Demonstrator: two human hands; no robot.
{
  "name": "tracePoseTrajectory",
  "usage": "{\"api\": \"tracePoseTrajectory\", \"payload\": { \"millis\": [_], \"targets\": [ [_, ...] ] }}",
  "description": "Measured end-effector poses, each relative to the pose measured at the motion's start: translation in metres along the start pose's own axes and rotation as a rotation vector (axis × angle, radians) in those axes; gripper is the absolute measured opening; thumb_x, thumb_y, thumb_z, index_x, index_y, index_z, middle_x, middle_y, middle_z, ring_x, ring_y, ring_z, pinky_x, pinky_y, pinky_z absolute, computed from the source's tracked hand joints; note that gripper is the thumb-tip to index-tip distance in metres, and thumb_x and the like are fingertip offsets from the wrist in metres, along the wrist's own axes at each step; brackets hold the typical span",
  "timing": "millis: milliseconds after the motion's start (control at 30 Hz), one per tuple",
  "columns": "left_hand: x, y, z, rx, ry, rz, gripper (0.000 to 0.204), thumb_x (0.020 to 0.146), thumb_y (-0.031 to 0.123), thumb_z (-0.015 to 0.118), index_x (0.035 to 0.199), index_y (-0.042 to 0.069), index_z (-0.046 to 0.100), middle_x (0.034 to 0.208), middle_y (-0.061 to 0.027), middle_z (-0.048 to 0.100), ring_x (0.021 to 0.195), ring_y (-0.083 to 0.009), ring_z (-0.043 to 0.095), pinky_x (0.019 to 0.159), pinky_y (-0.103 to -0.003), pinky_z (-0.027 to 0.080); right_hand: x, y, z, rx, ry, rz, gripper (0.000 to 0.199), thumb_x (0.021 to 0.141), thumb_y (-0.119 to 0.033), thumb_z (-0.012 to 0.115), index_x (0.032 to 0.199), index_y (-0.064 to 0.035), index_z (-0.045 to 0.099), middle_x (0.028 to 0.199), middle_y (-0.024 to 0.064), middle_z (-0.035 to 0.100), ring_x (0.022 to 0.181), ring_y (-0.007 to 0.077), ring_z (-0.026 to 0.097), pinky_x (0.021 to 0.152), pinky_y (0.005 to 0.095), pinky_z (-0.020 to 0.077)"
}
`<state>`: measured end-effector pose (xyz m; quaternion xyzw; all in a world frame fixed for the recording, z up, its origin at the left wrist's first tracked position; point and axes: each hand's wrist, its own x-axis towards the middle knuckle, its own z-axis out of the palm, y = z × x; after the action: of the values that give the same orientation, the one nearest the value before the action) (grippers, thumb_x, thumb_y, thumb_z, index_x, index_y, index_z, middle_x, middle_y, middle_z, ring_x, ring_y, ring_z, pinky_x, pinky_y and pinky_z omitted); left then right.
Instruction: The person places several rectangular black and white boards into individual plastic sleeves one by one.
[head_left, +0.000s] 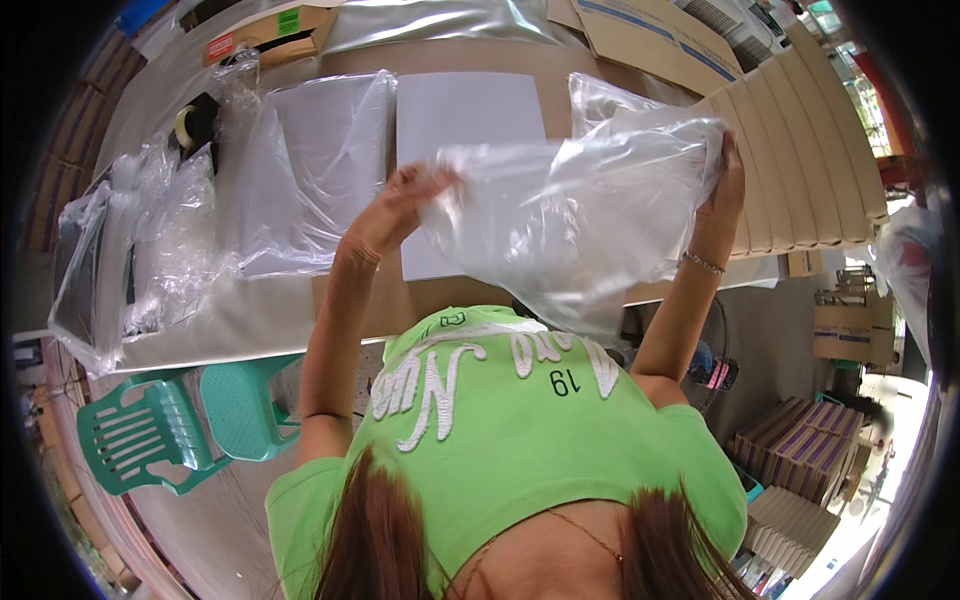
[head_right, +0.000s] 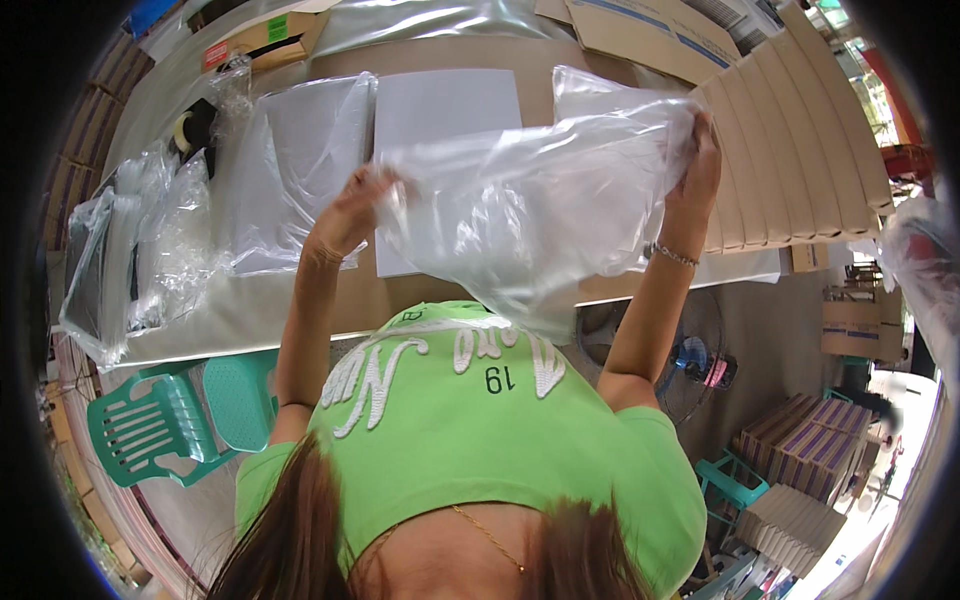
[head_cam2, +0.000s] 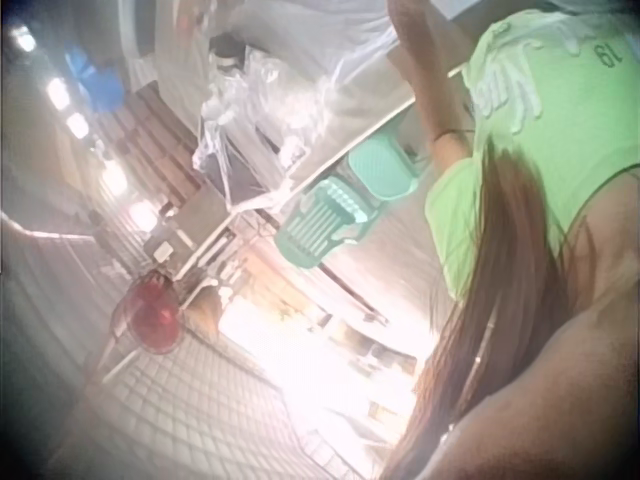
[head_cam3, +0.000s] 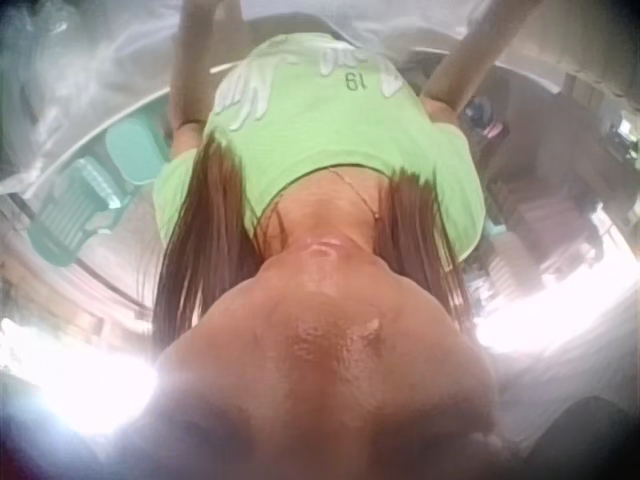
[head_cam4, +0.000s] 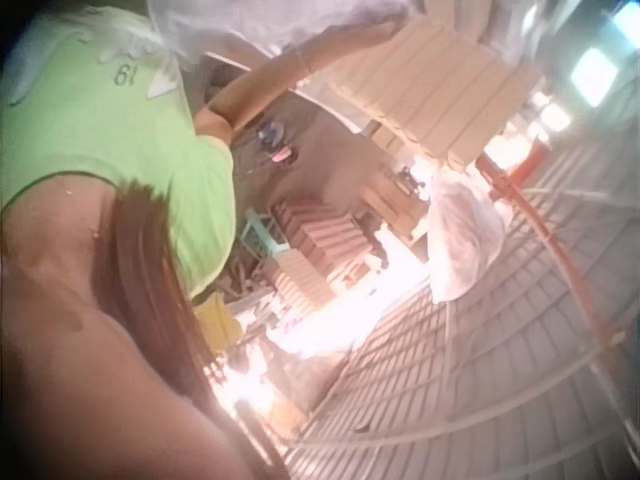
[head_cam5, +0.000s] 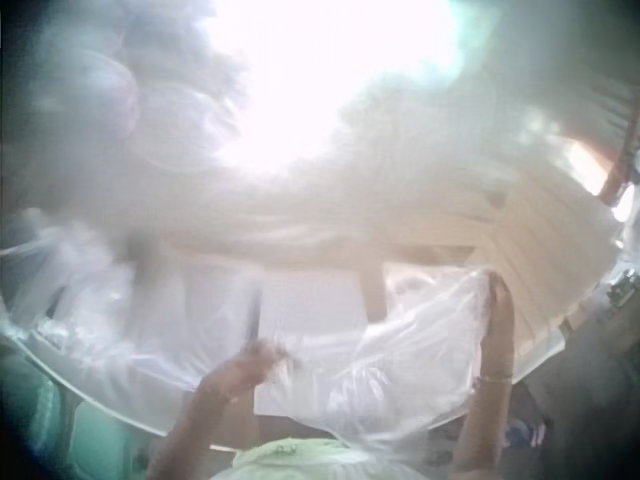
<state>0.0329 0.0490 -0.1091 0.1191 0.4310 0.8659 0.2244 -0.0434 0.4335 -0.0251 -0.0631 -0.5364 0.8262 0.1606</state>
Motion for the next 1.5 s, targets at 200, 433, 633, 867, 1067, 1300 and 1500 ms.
{"api": "tracePoseTrajectory", "payload": {
  "millis": [200, 433, 633, 867, 1067, 1300, 1500],
  "targets": [
    [-0.002, -0.01, 0.014, 0.367, 0.046, -0.053, 0.087, 0.079, 0.068, 0.04, 0.132, -0.001, 0.033, 0.122, -0.0088, 0.049, 0.107, -0.0176, 0.05, 0.093, -0.035, 0.04, 0.0, 0.026, -0.036, 0.109, 0.15, -0.09, 0.025, 0.094, -0.017, 0.038, 0.103, -0.0015, 0.055, 0.098, 0.0084, 0.06, 0.088, 0.0175, 0.058, 0.078, 0.0315, 0.049],
    [0.01, -0.031, 0.064, 0.18, -0.15, 0.049, 0.087, 0.073, 0.056, 0.063, 0.132, 0.0, 0.033, 0.117, -0.0098, 0.051, 0.105, -0.0195, 0.054, 0.094, -0.033, 0.039, -0.004, 0.041, -0.07, 0.059, 0.281, -0.171, 0.029, 0.094, -0.02, 0.037, 0.109, -0.0004, 0.052, 0.105, 0.0106, 0.057, 0.098, 0.0212, 0.055, 0.086, 0.0345, 0.0456],
    [0.013, -0.047, 0.068, 0.202, 0.172, 0.054, 0.035, 0.084, 0.029, 0.063, 0.107, 0.004, 0.056, 0.087, -0.0029, 0.06, 0.078, -0.0116, 0.058, 0.078, -0.028, 0.045, -0.023, 0.038, -0.071, 0.186, 0.341, -0.138, 0.03, 0.094, -0.019, 0.037, 0.11, 0.0016, 0.051, 0.108, 0.0123, 0.056, 0.102, 0.0231, 0.054, 0.09, 0.0358, 0.0443],
    [0.013, -0.051, 0.062, 0.082, 0.265, 0.025, 0.033, 0.09, 0.032, 0.052, 0.103, 0.002, 0.058, 0.081, -0.003, 0.061, 0.078, -0.0118, 0.059, 0.077, -0.028, 0.046, -0.022, 0.047, -0.088, 0.263, 0.376, -0.254, 0.031, 0.094, -0.02, 0.038, 0.109, 0.0038, 0.052, 0.108, 0.0134, 0.057, 0.101, 0.0239, 0.055, 0.091, 0.037, 0.0447],
    [0.013, -0.038, 0.073, -0.317, 0.313, -0.162, 0.05, 0.09, 0.047, 0.044, 0.106, 0.001, 0.057, 0.091, -0.0053, 0.061, 0.081, -0.015, 0.061, 0.08, -0.028, 0.048, -0.023, 0.046, -0.095, 0.233, 0.404, -0.25, 0.032, 0.094, -0.02, 0.037, 0.11, 0.0031, 0.052, 0.11, 0.0129, 0.056, 0.102, 0.0241, 0.054, 0.091, 0.0378, 0.0442],
    [0.011, -0.074, 0.063, 0.013, 0.262, -0.203, 0.033, 0.085, 0.029, 0.062, 0.105, 0.003, 0.058, 0.092, -0.0029, 0.06, 0.083, -0.0124, 0.06, 0.079, -0.026, 0.049, -0.019, 0.041, -0.102, 0.235, 0.44, -0.272, 0.03, 0.093, -0.019, 0.038, 0.111, 0.0018, 0.051, 0.11, 0.0125, 0.056, 0.102, 0.0243, 0.054, 0.092, 0.0389, 0.0437],
    [0.016, -0.073, 0.055, -0.075, 0.305, -0.178, 0.026, 0.088, 0.028, 0.058, 0.098, 0.004, 0.061, 0.085, -0.0012, 0.06, 0.079, -0.0103, 0.06, 0.079, -0.025, 0.048, -0.024, 0.039, -0.106, 0.267, 0.47, -0.29, 0.027, 0.093, -0.018, 0.038, 0.107, 0.0004, 0.052, 0.107, 0.012, 0.057, 0.1, 0.0238, 0.055, 0.089, 0.0399, 0.0459]
  ]
}}
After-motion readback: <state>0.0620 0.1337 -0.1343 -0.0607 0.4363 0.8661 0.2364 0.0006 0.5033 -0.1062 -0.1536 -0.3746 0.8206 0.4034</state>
